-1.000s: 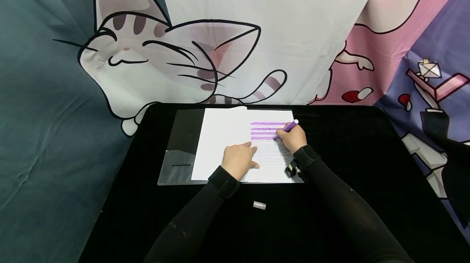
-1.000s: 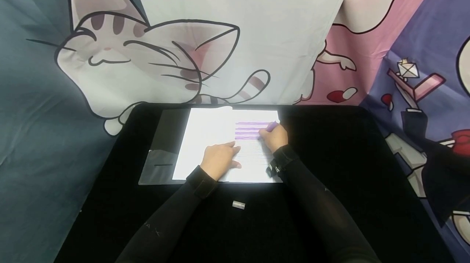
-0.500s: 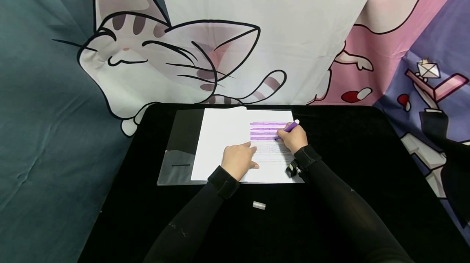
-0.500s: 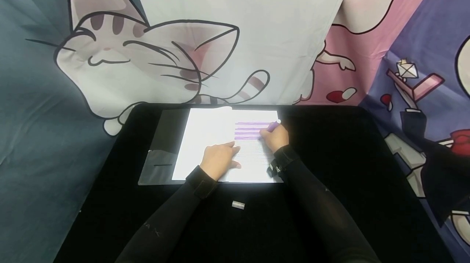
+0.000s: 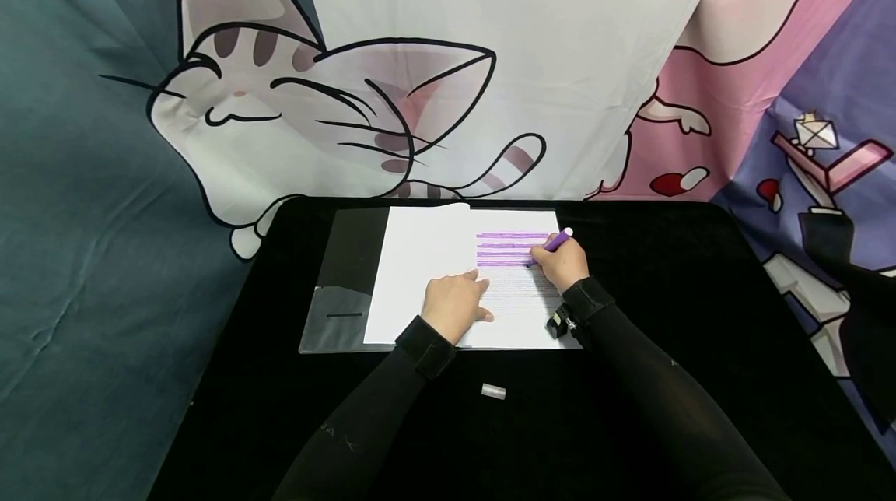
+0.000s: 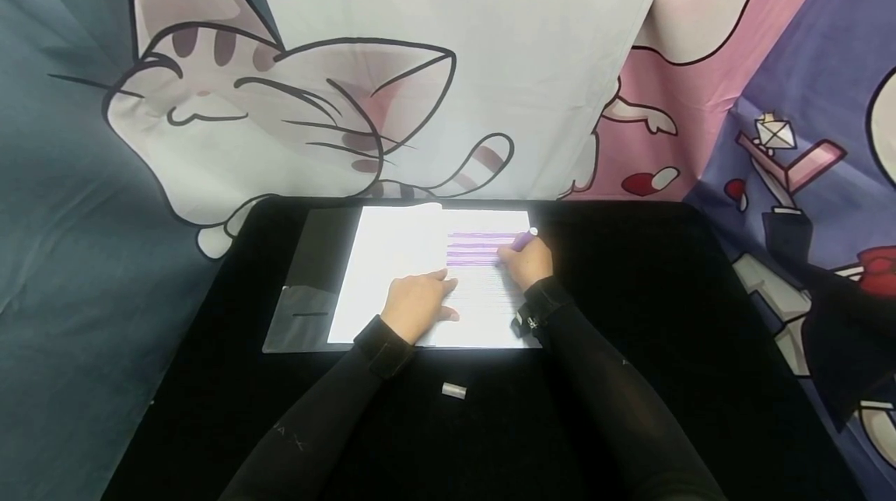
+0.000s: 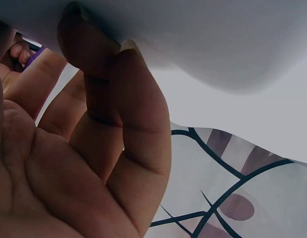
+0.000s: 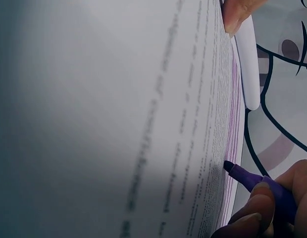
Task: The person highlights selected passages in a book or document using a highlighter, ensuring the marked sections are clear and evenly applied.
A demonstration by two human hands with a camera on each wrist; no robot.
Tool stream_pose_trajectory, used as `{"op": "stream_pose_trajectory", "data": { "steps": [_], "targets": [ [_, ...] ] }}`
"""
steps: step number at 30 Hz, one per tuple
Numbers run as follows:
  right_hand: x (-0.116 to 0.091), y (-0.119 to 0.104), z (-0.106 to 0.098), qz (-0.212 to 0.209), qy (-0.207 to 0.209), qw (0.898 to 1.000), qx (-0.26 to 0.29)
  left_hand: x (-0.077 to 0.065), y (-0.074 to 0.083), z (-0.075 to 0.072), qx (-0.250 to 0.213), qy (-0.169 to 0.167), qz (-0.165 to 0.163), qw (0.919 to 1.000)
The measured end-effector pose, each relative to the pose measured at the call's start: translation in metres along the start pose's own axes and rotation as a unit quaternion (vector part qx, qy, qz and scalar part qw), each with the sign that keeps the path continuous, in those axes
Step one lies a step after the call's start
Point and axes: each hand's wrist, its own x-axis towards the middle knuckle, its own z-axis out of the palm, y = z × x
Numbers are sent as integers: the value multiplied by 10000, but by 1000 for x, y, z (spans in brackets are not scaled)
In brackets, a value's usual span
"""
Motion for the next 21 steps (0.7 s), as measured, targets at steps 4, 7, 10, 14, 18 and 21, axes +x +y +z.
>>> {"op": "stream_pose_trajectory", "data": {
  "steps": [4, 7, 10, 14, 18, 21],
  "targets": [
    [1, 3, 0, 125, -78, 9999, 72, 0, 0, 1, 12, -11, 1, 10000],
    [3, 4, 0, 191, -103, 9997, 73, -1, 0, 1, -4, -34, -3, 10000],
    [4, 5, -1, 238, -91, 9996, 104, -1, 0, 0, -12, -47, -12, 10000],
    [2, 3, -3, 153, 8, 9998, 120, -1, -1, -1, -21, -27, -9, 10000],
    [-1, 0, -6, 115, 115, 9998, 78, -1, -1, -1, -15, -38, -7, 10000],
    [-2, -1, -7, 208, 149, 9996, 86, -1, -1, -1, -13, -45, -10, 10000]
  ]
}}
